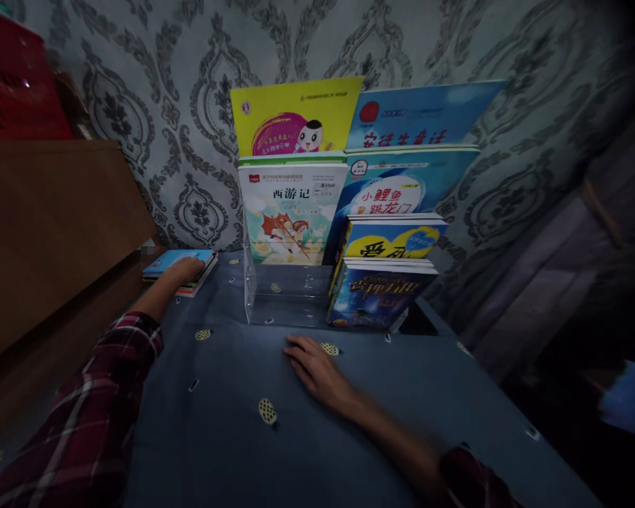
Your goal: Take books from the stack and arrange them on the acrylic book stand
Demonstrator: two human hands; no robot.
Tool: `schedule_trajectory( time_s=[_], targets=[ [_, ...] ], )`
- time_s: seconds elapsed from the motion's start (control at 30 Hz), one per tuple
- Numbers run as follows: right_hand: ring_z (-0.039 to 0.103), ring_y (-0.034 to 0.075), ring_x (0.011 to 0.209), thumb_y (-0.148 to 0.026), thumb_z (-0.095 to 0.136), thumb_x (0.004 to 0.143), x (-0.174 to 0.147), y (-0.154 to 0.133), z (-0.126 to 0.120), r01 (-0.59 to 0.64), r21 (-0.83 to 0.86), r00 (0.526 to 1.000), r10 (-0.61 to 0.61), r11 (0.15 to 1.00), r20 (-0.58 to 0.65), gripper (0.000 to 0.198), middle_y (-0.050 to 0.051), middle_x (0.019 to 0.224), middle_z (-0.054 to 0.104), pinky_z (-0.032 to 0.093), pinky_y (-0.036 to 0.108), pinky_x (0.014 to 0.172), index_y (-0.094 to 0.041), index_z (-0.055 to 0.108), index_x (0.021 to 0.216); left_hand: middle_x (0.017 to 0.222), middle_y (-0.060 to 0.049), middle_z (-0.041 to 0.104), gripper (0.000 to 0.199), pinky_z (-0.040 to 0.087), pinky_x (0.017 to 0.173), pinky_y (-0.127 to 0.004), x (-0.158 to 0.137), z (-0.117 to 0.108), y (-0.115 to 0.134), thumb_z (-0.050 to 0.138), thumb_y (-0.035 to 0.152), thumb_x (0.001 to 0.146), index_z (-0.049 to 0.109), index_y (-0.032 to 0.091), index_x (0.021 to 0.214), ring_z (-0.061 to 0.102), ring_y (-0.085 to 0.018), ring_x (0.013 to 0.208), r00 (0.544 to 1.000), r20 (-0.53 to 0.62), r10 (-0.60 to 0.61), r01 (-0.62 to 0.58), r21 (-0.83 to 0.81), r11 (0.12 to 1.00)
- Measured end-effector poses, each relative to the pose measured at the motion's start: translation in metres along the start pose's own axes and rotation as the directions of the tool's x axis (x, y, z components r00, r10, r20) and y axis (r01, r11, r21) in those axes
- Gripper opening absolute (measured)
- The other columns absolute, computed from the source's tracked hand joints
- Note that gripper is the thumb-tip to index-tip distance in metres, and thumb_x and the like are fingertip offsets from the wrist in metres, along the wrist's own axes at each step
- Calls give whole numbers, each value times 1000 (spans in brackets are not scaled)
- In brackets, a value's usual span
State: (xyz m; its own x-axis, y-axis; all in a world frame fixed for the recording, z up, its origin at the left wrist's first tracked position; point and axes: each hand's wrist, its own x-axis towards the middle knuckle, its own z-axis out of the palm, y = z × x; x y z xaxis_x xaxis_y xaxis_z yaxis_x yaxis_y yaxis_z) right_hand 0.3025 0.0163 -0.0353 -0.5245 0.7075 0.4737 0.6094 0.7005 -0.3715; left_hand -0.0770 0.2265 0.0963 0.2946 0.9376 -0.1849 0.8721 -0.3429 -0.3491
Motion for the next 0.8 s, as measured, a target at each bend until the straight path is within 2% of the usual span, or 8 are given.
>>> schedule_trajectory(
  time_s=[0.2, 0.37, 0.53, 0.63, 0.8],
  targets=[
    [65, 27, 120, -15, 51, 98, 1, 0, -1, 10, 8, 1000, -10, 1000, 8, 30, 14, 130, 68, 57, 47, 103, -21, 70, 121, 120, -23, 70, 37, 51, 95, -37, -41, 10, 15, 38, 13, 96, 63, 9, 123, 68, -30, 114, 988, -73, -135, 136, 11, 991],
    [66, 27, 119, -16, 49, 99, 1, 0, -2, 18, 16, 1000, -18, 1000, -4, 33, 14, 129, 68, 57, 48, 103, -23, 70, 123, 132, -21, 62, 41, 48, 102, -44, -75, 24, 37, 44, 22, 98, 55, 14, 136, 59, -33, 126, 968, -159, -193, 193, -14, 981],
    [65, 27, 121, -18, 47, 100, 1, -1, -3, 16, 9, 1000, -16, 1000, 10, 33, 14, 132, 67, 56, 48, 104, -22, 70, 124, 150, -26, 48, 60, 47, 102, -55, -77, 40, 46, 48, 27, 97, 36, 13, 153, 48, -40, 137, 927, -198, -318, 309, -78, 948],
    [65, 27, 120, -19, 46, 101, 2, -2, -3, 22, -2, 1000, -22, 1000, 9, 32, 14, 131, 67, 57, 48, 103, -21, 70, 123, 154, -25, 46, 59, 47, 104, -53, -73, 46, 43, 43, 18, 96, 36, 13, 154, 47, -38, 140, 912, -194, -360, 344, -114, 932],
    [64, 28, 121, -20, 46, 101, 1, 0, -1, 18, 17, 1000, -18, 1000, 18, 32, 16, 131, 67, 57, 50, 102, -19, 69, 122, 155, -21, 47, 58, 45, 109, -46, -80, 49, 39, 38, 11, 95, 39, 15, 153, 48, -33, 140, 922, -185, -341, 321, -127, 938]
  ],
)
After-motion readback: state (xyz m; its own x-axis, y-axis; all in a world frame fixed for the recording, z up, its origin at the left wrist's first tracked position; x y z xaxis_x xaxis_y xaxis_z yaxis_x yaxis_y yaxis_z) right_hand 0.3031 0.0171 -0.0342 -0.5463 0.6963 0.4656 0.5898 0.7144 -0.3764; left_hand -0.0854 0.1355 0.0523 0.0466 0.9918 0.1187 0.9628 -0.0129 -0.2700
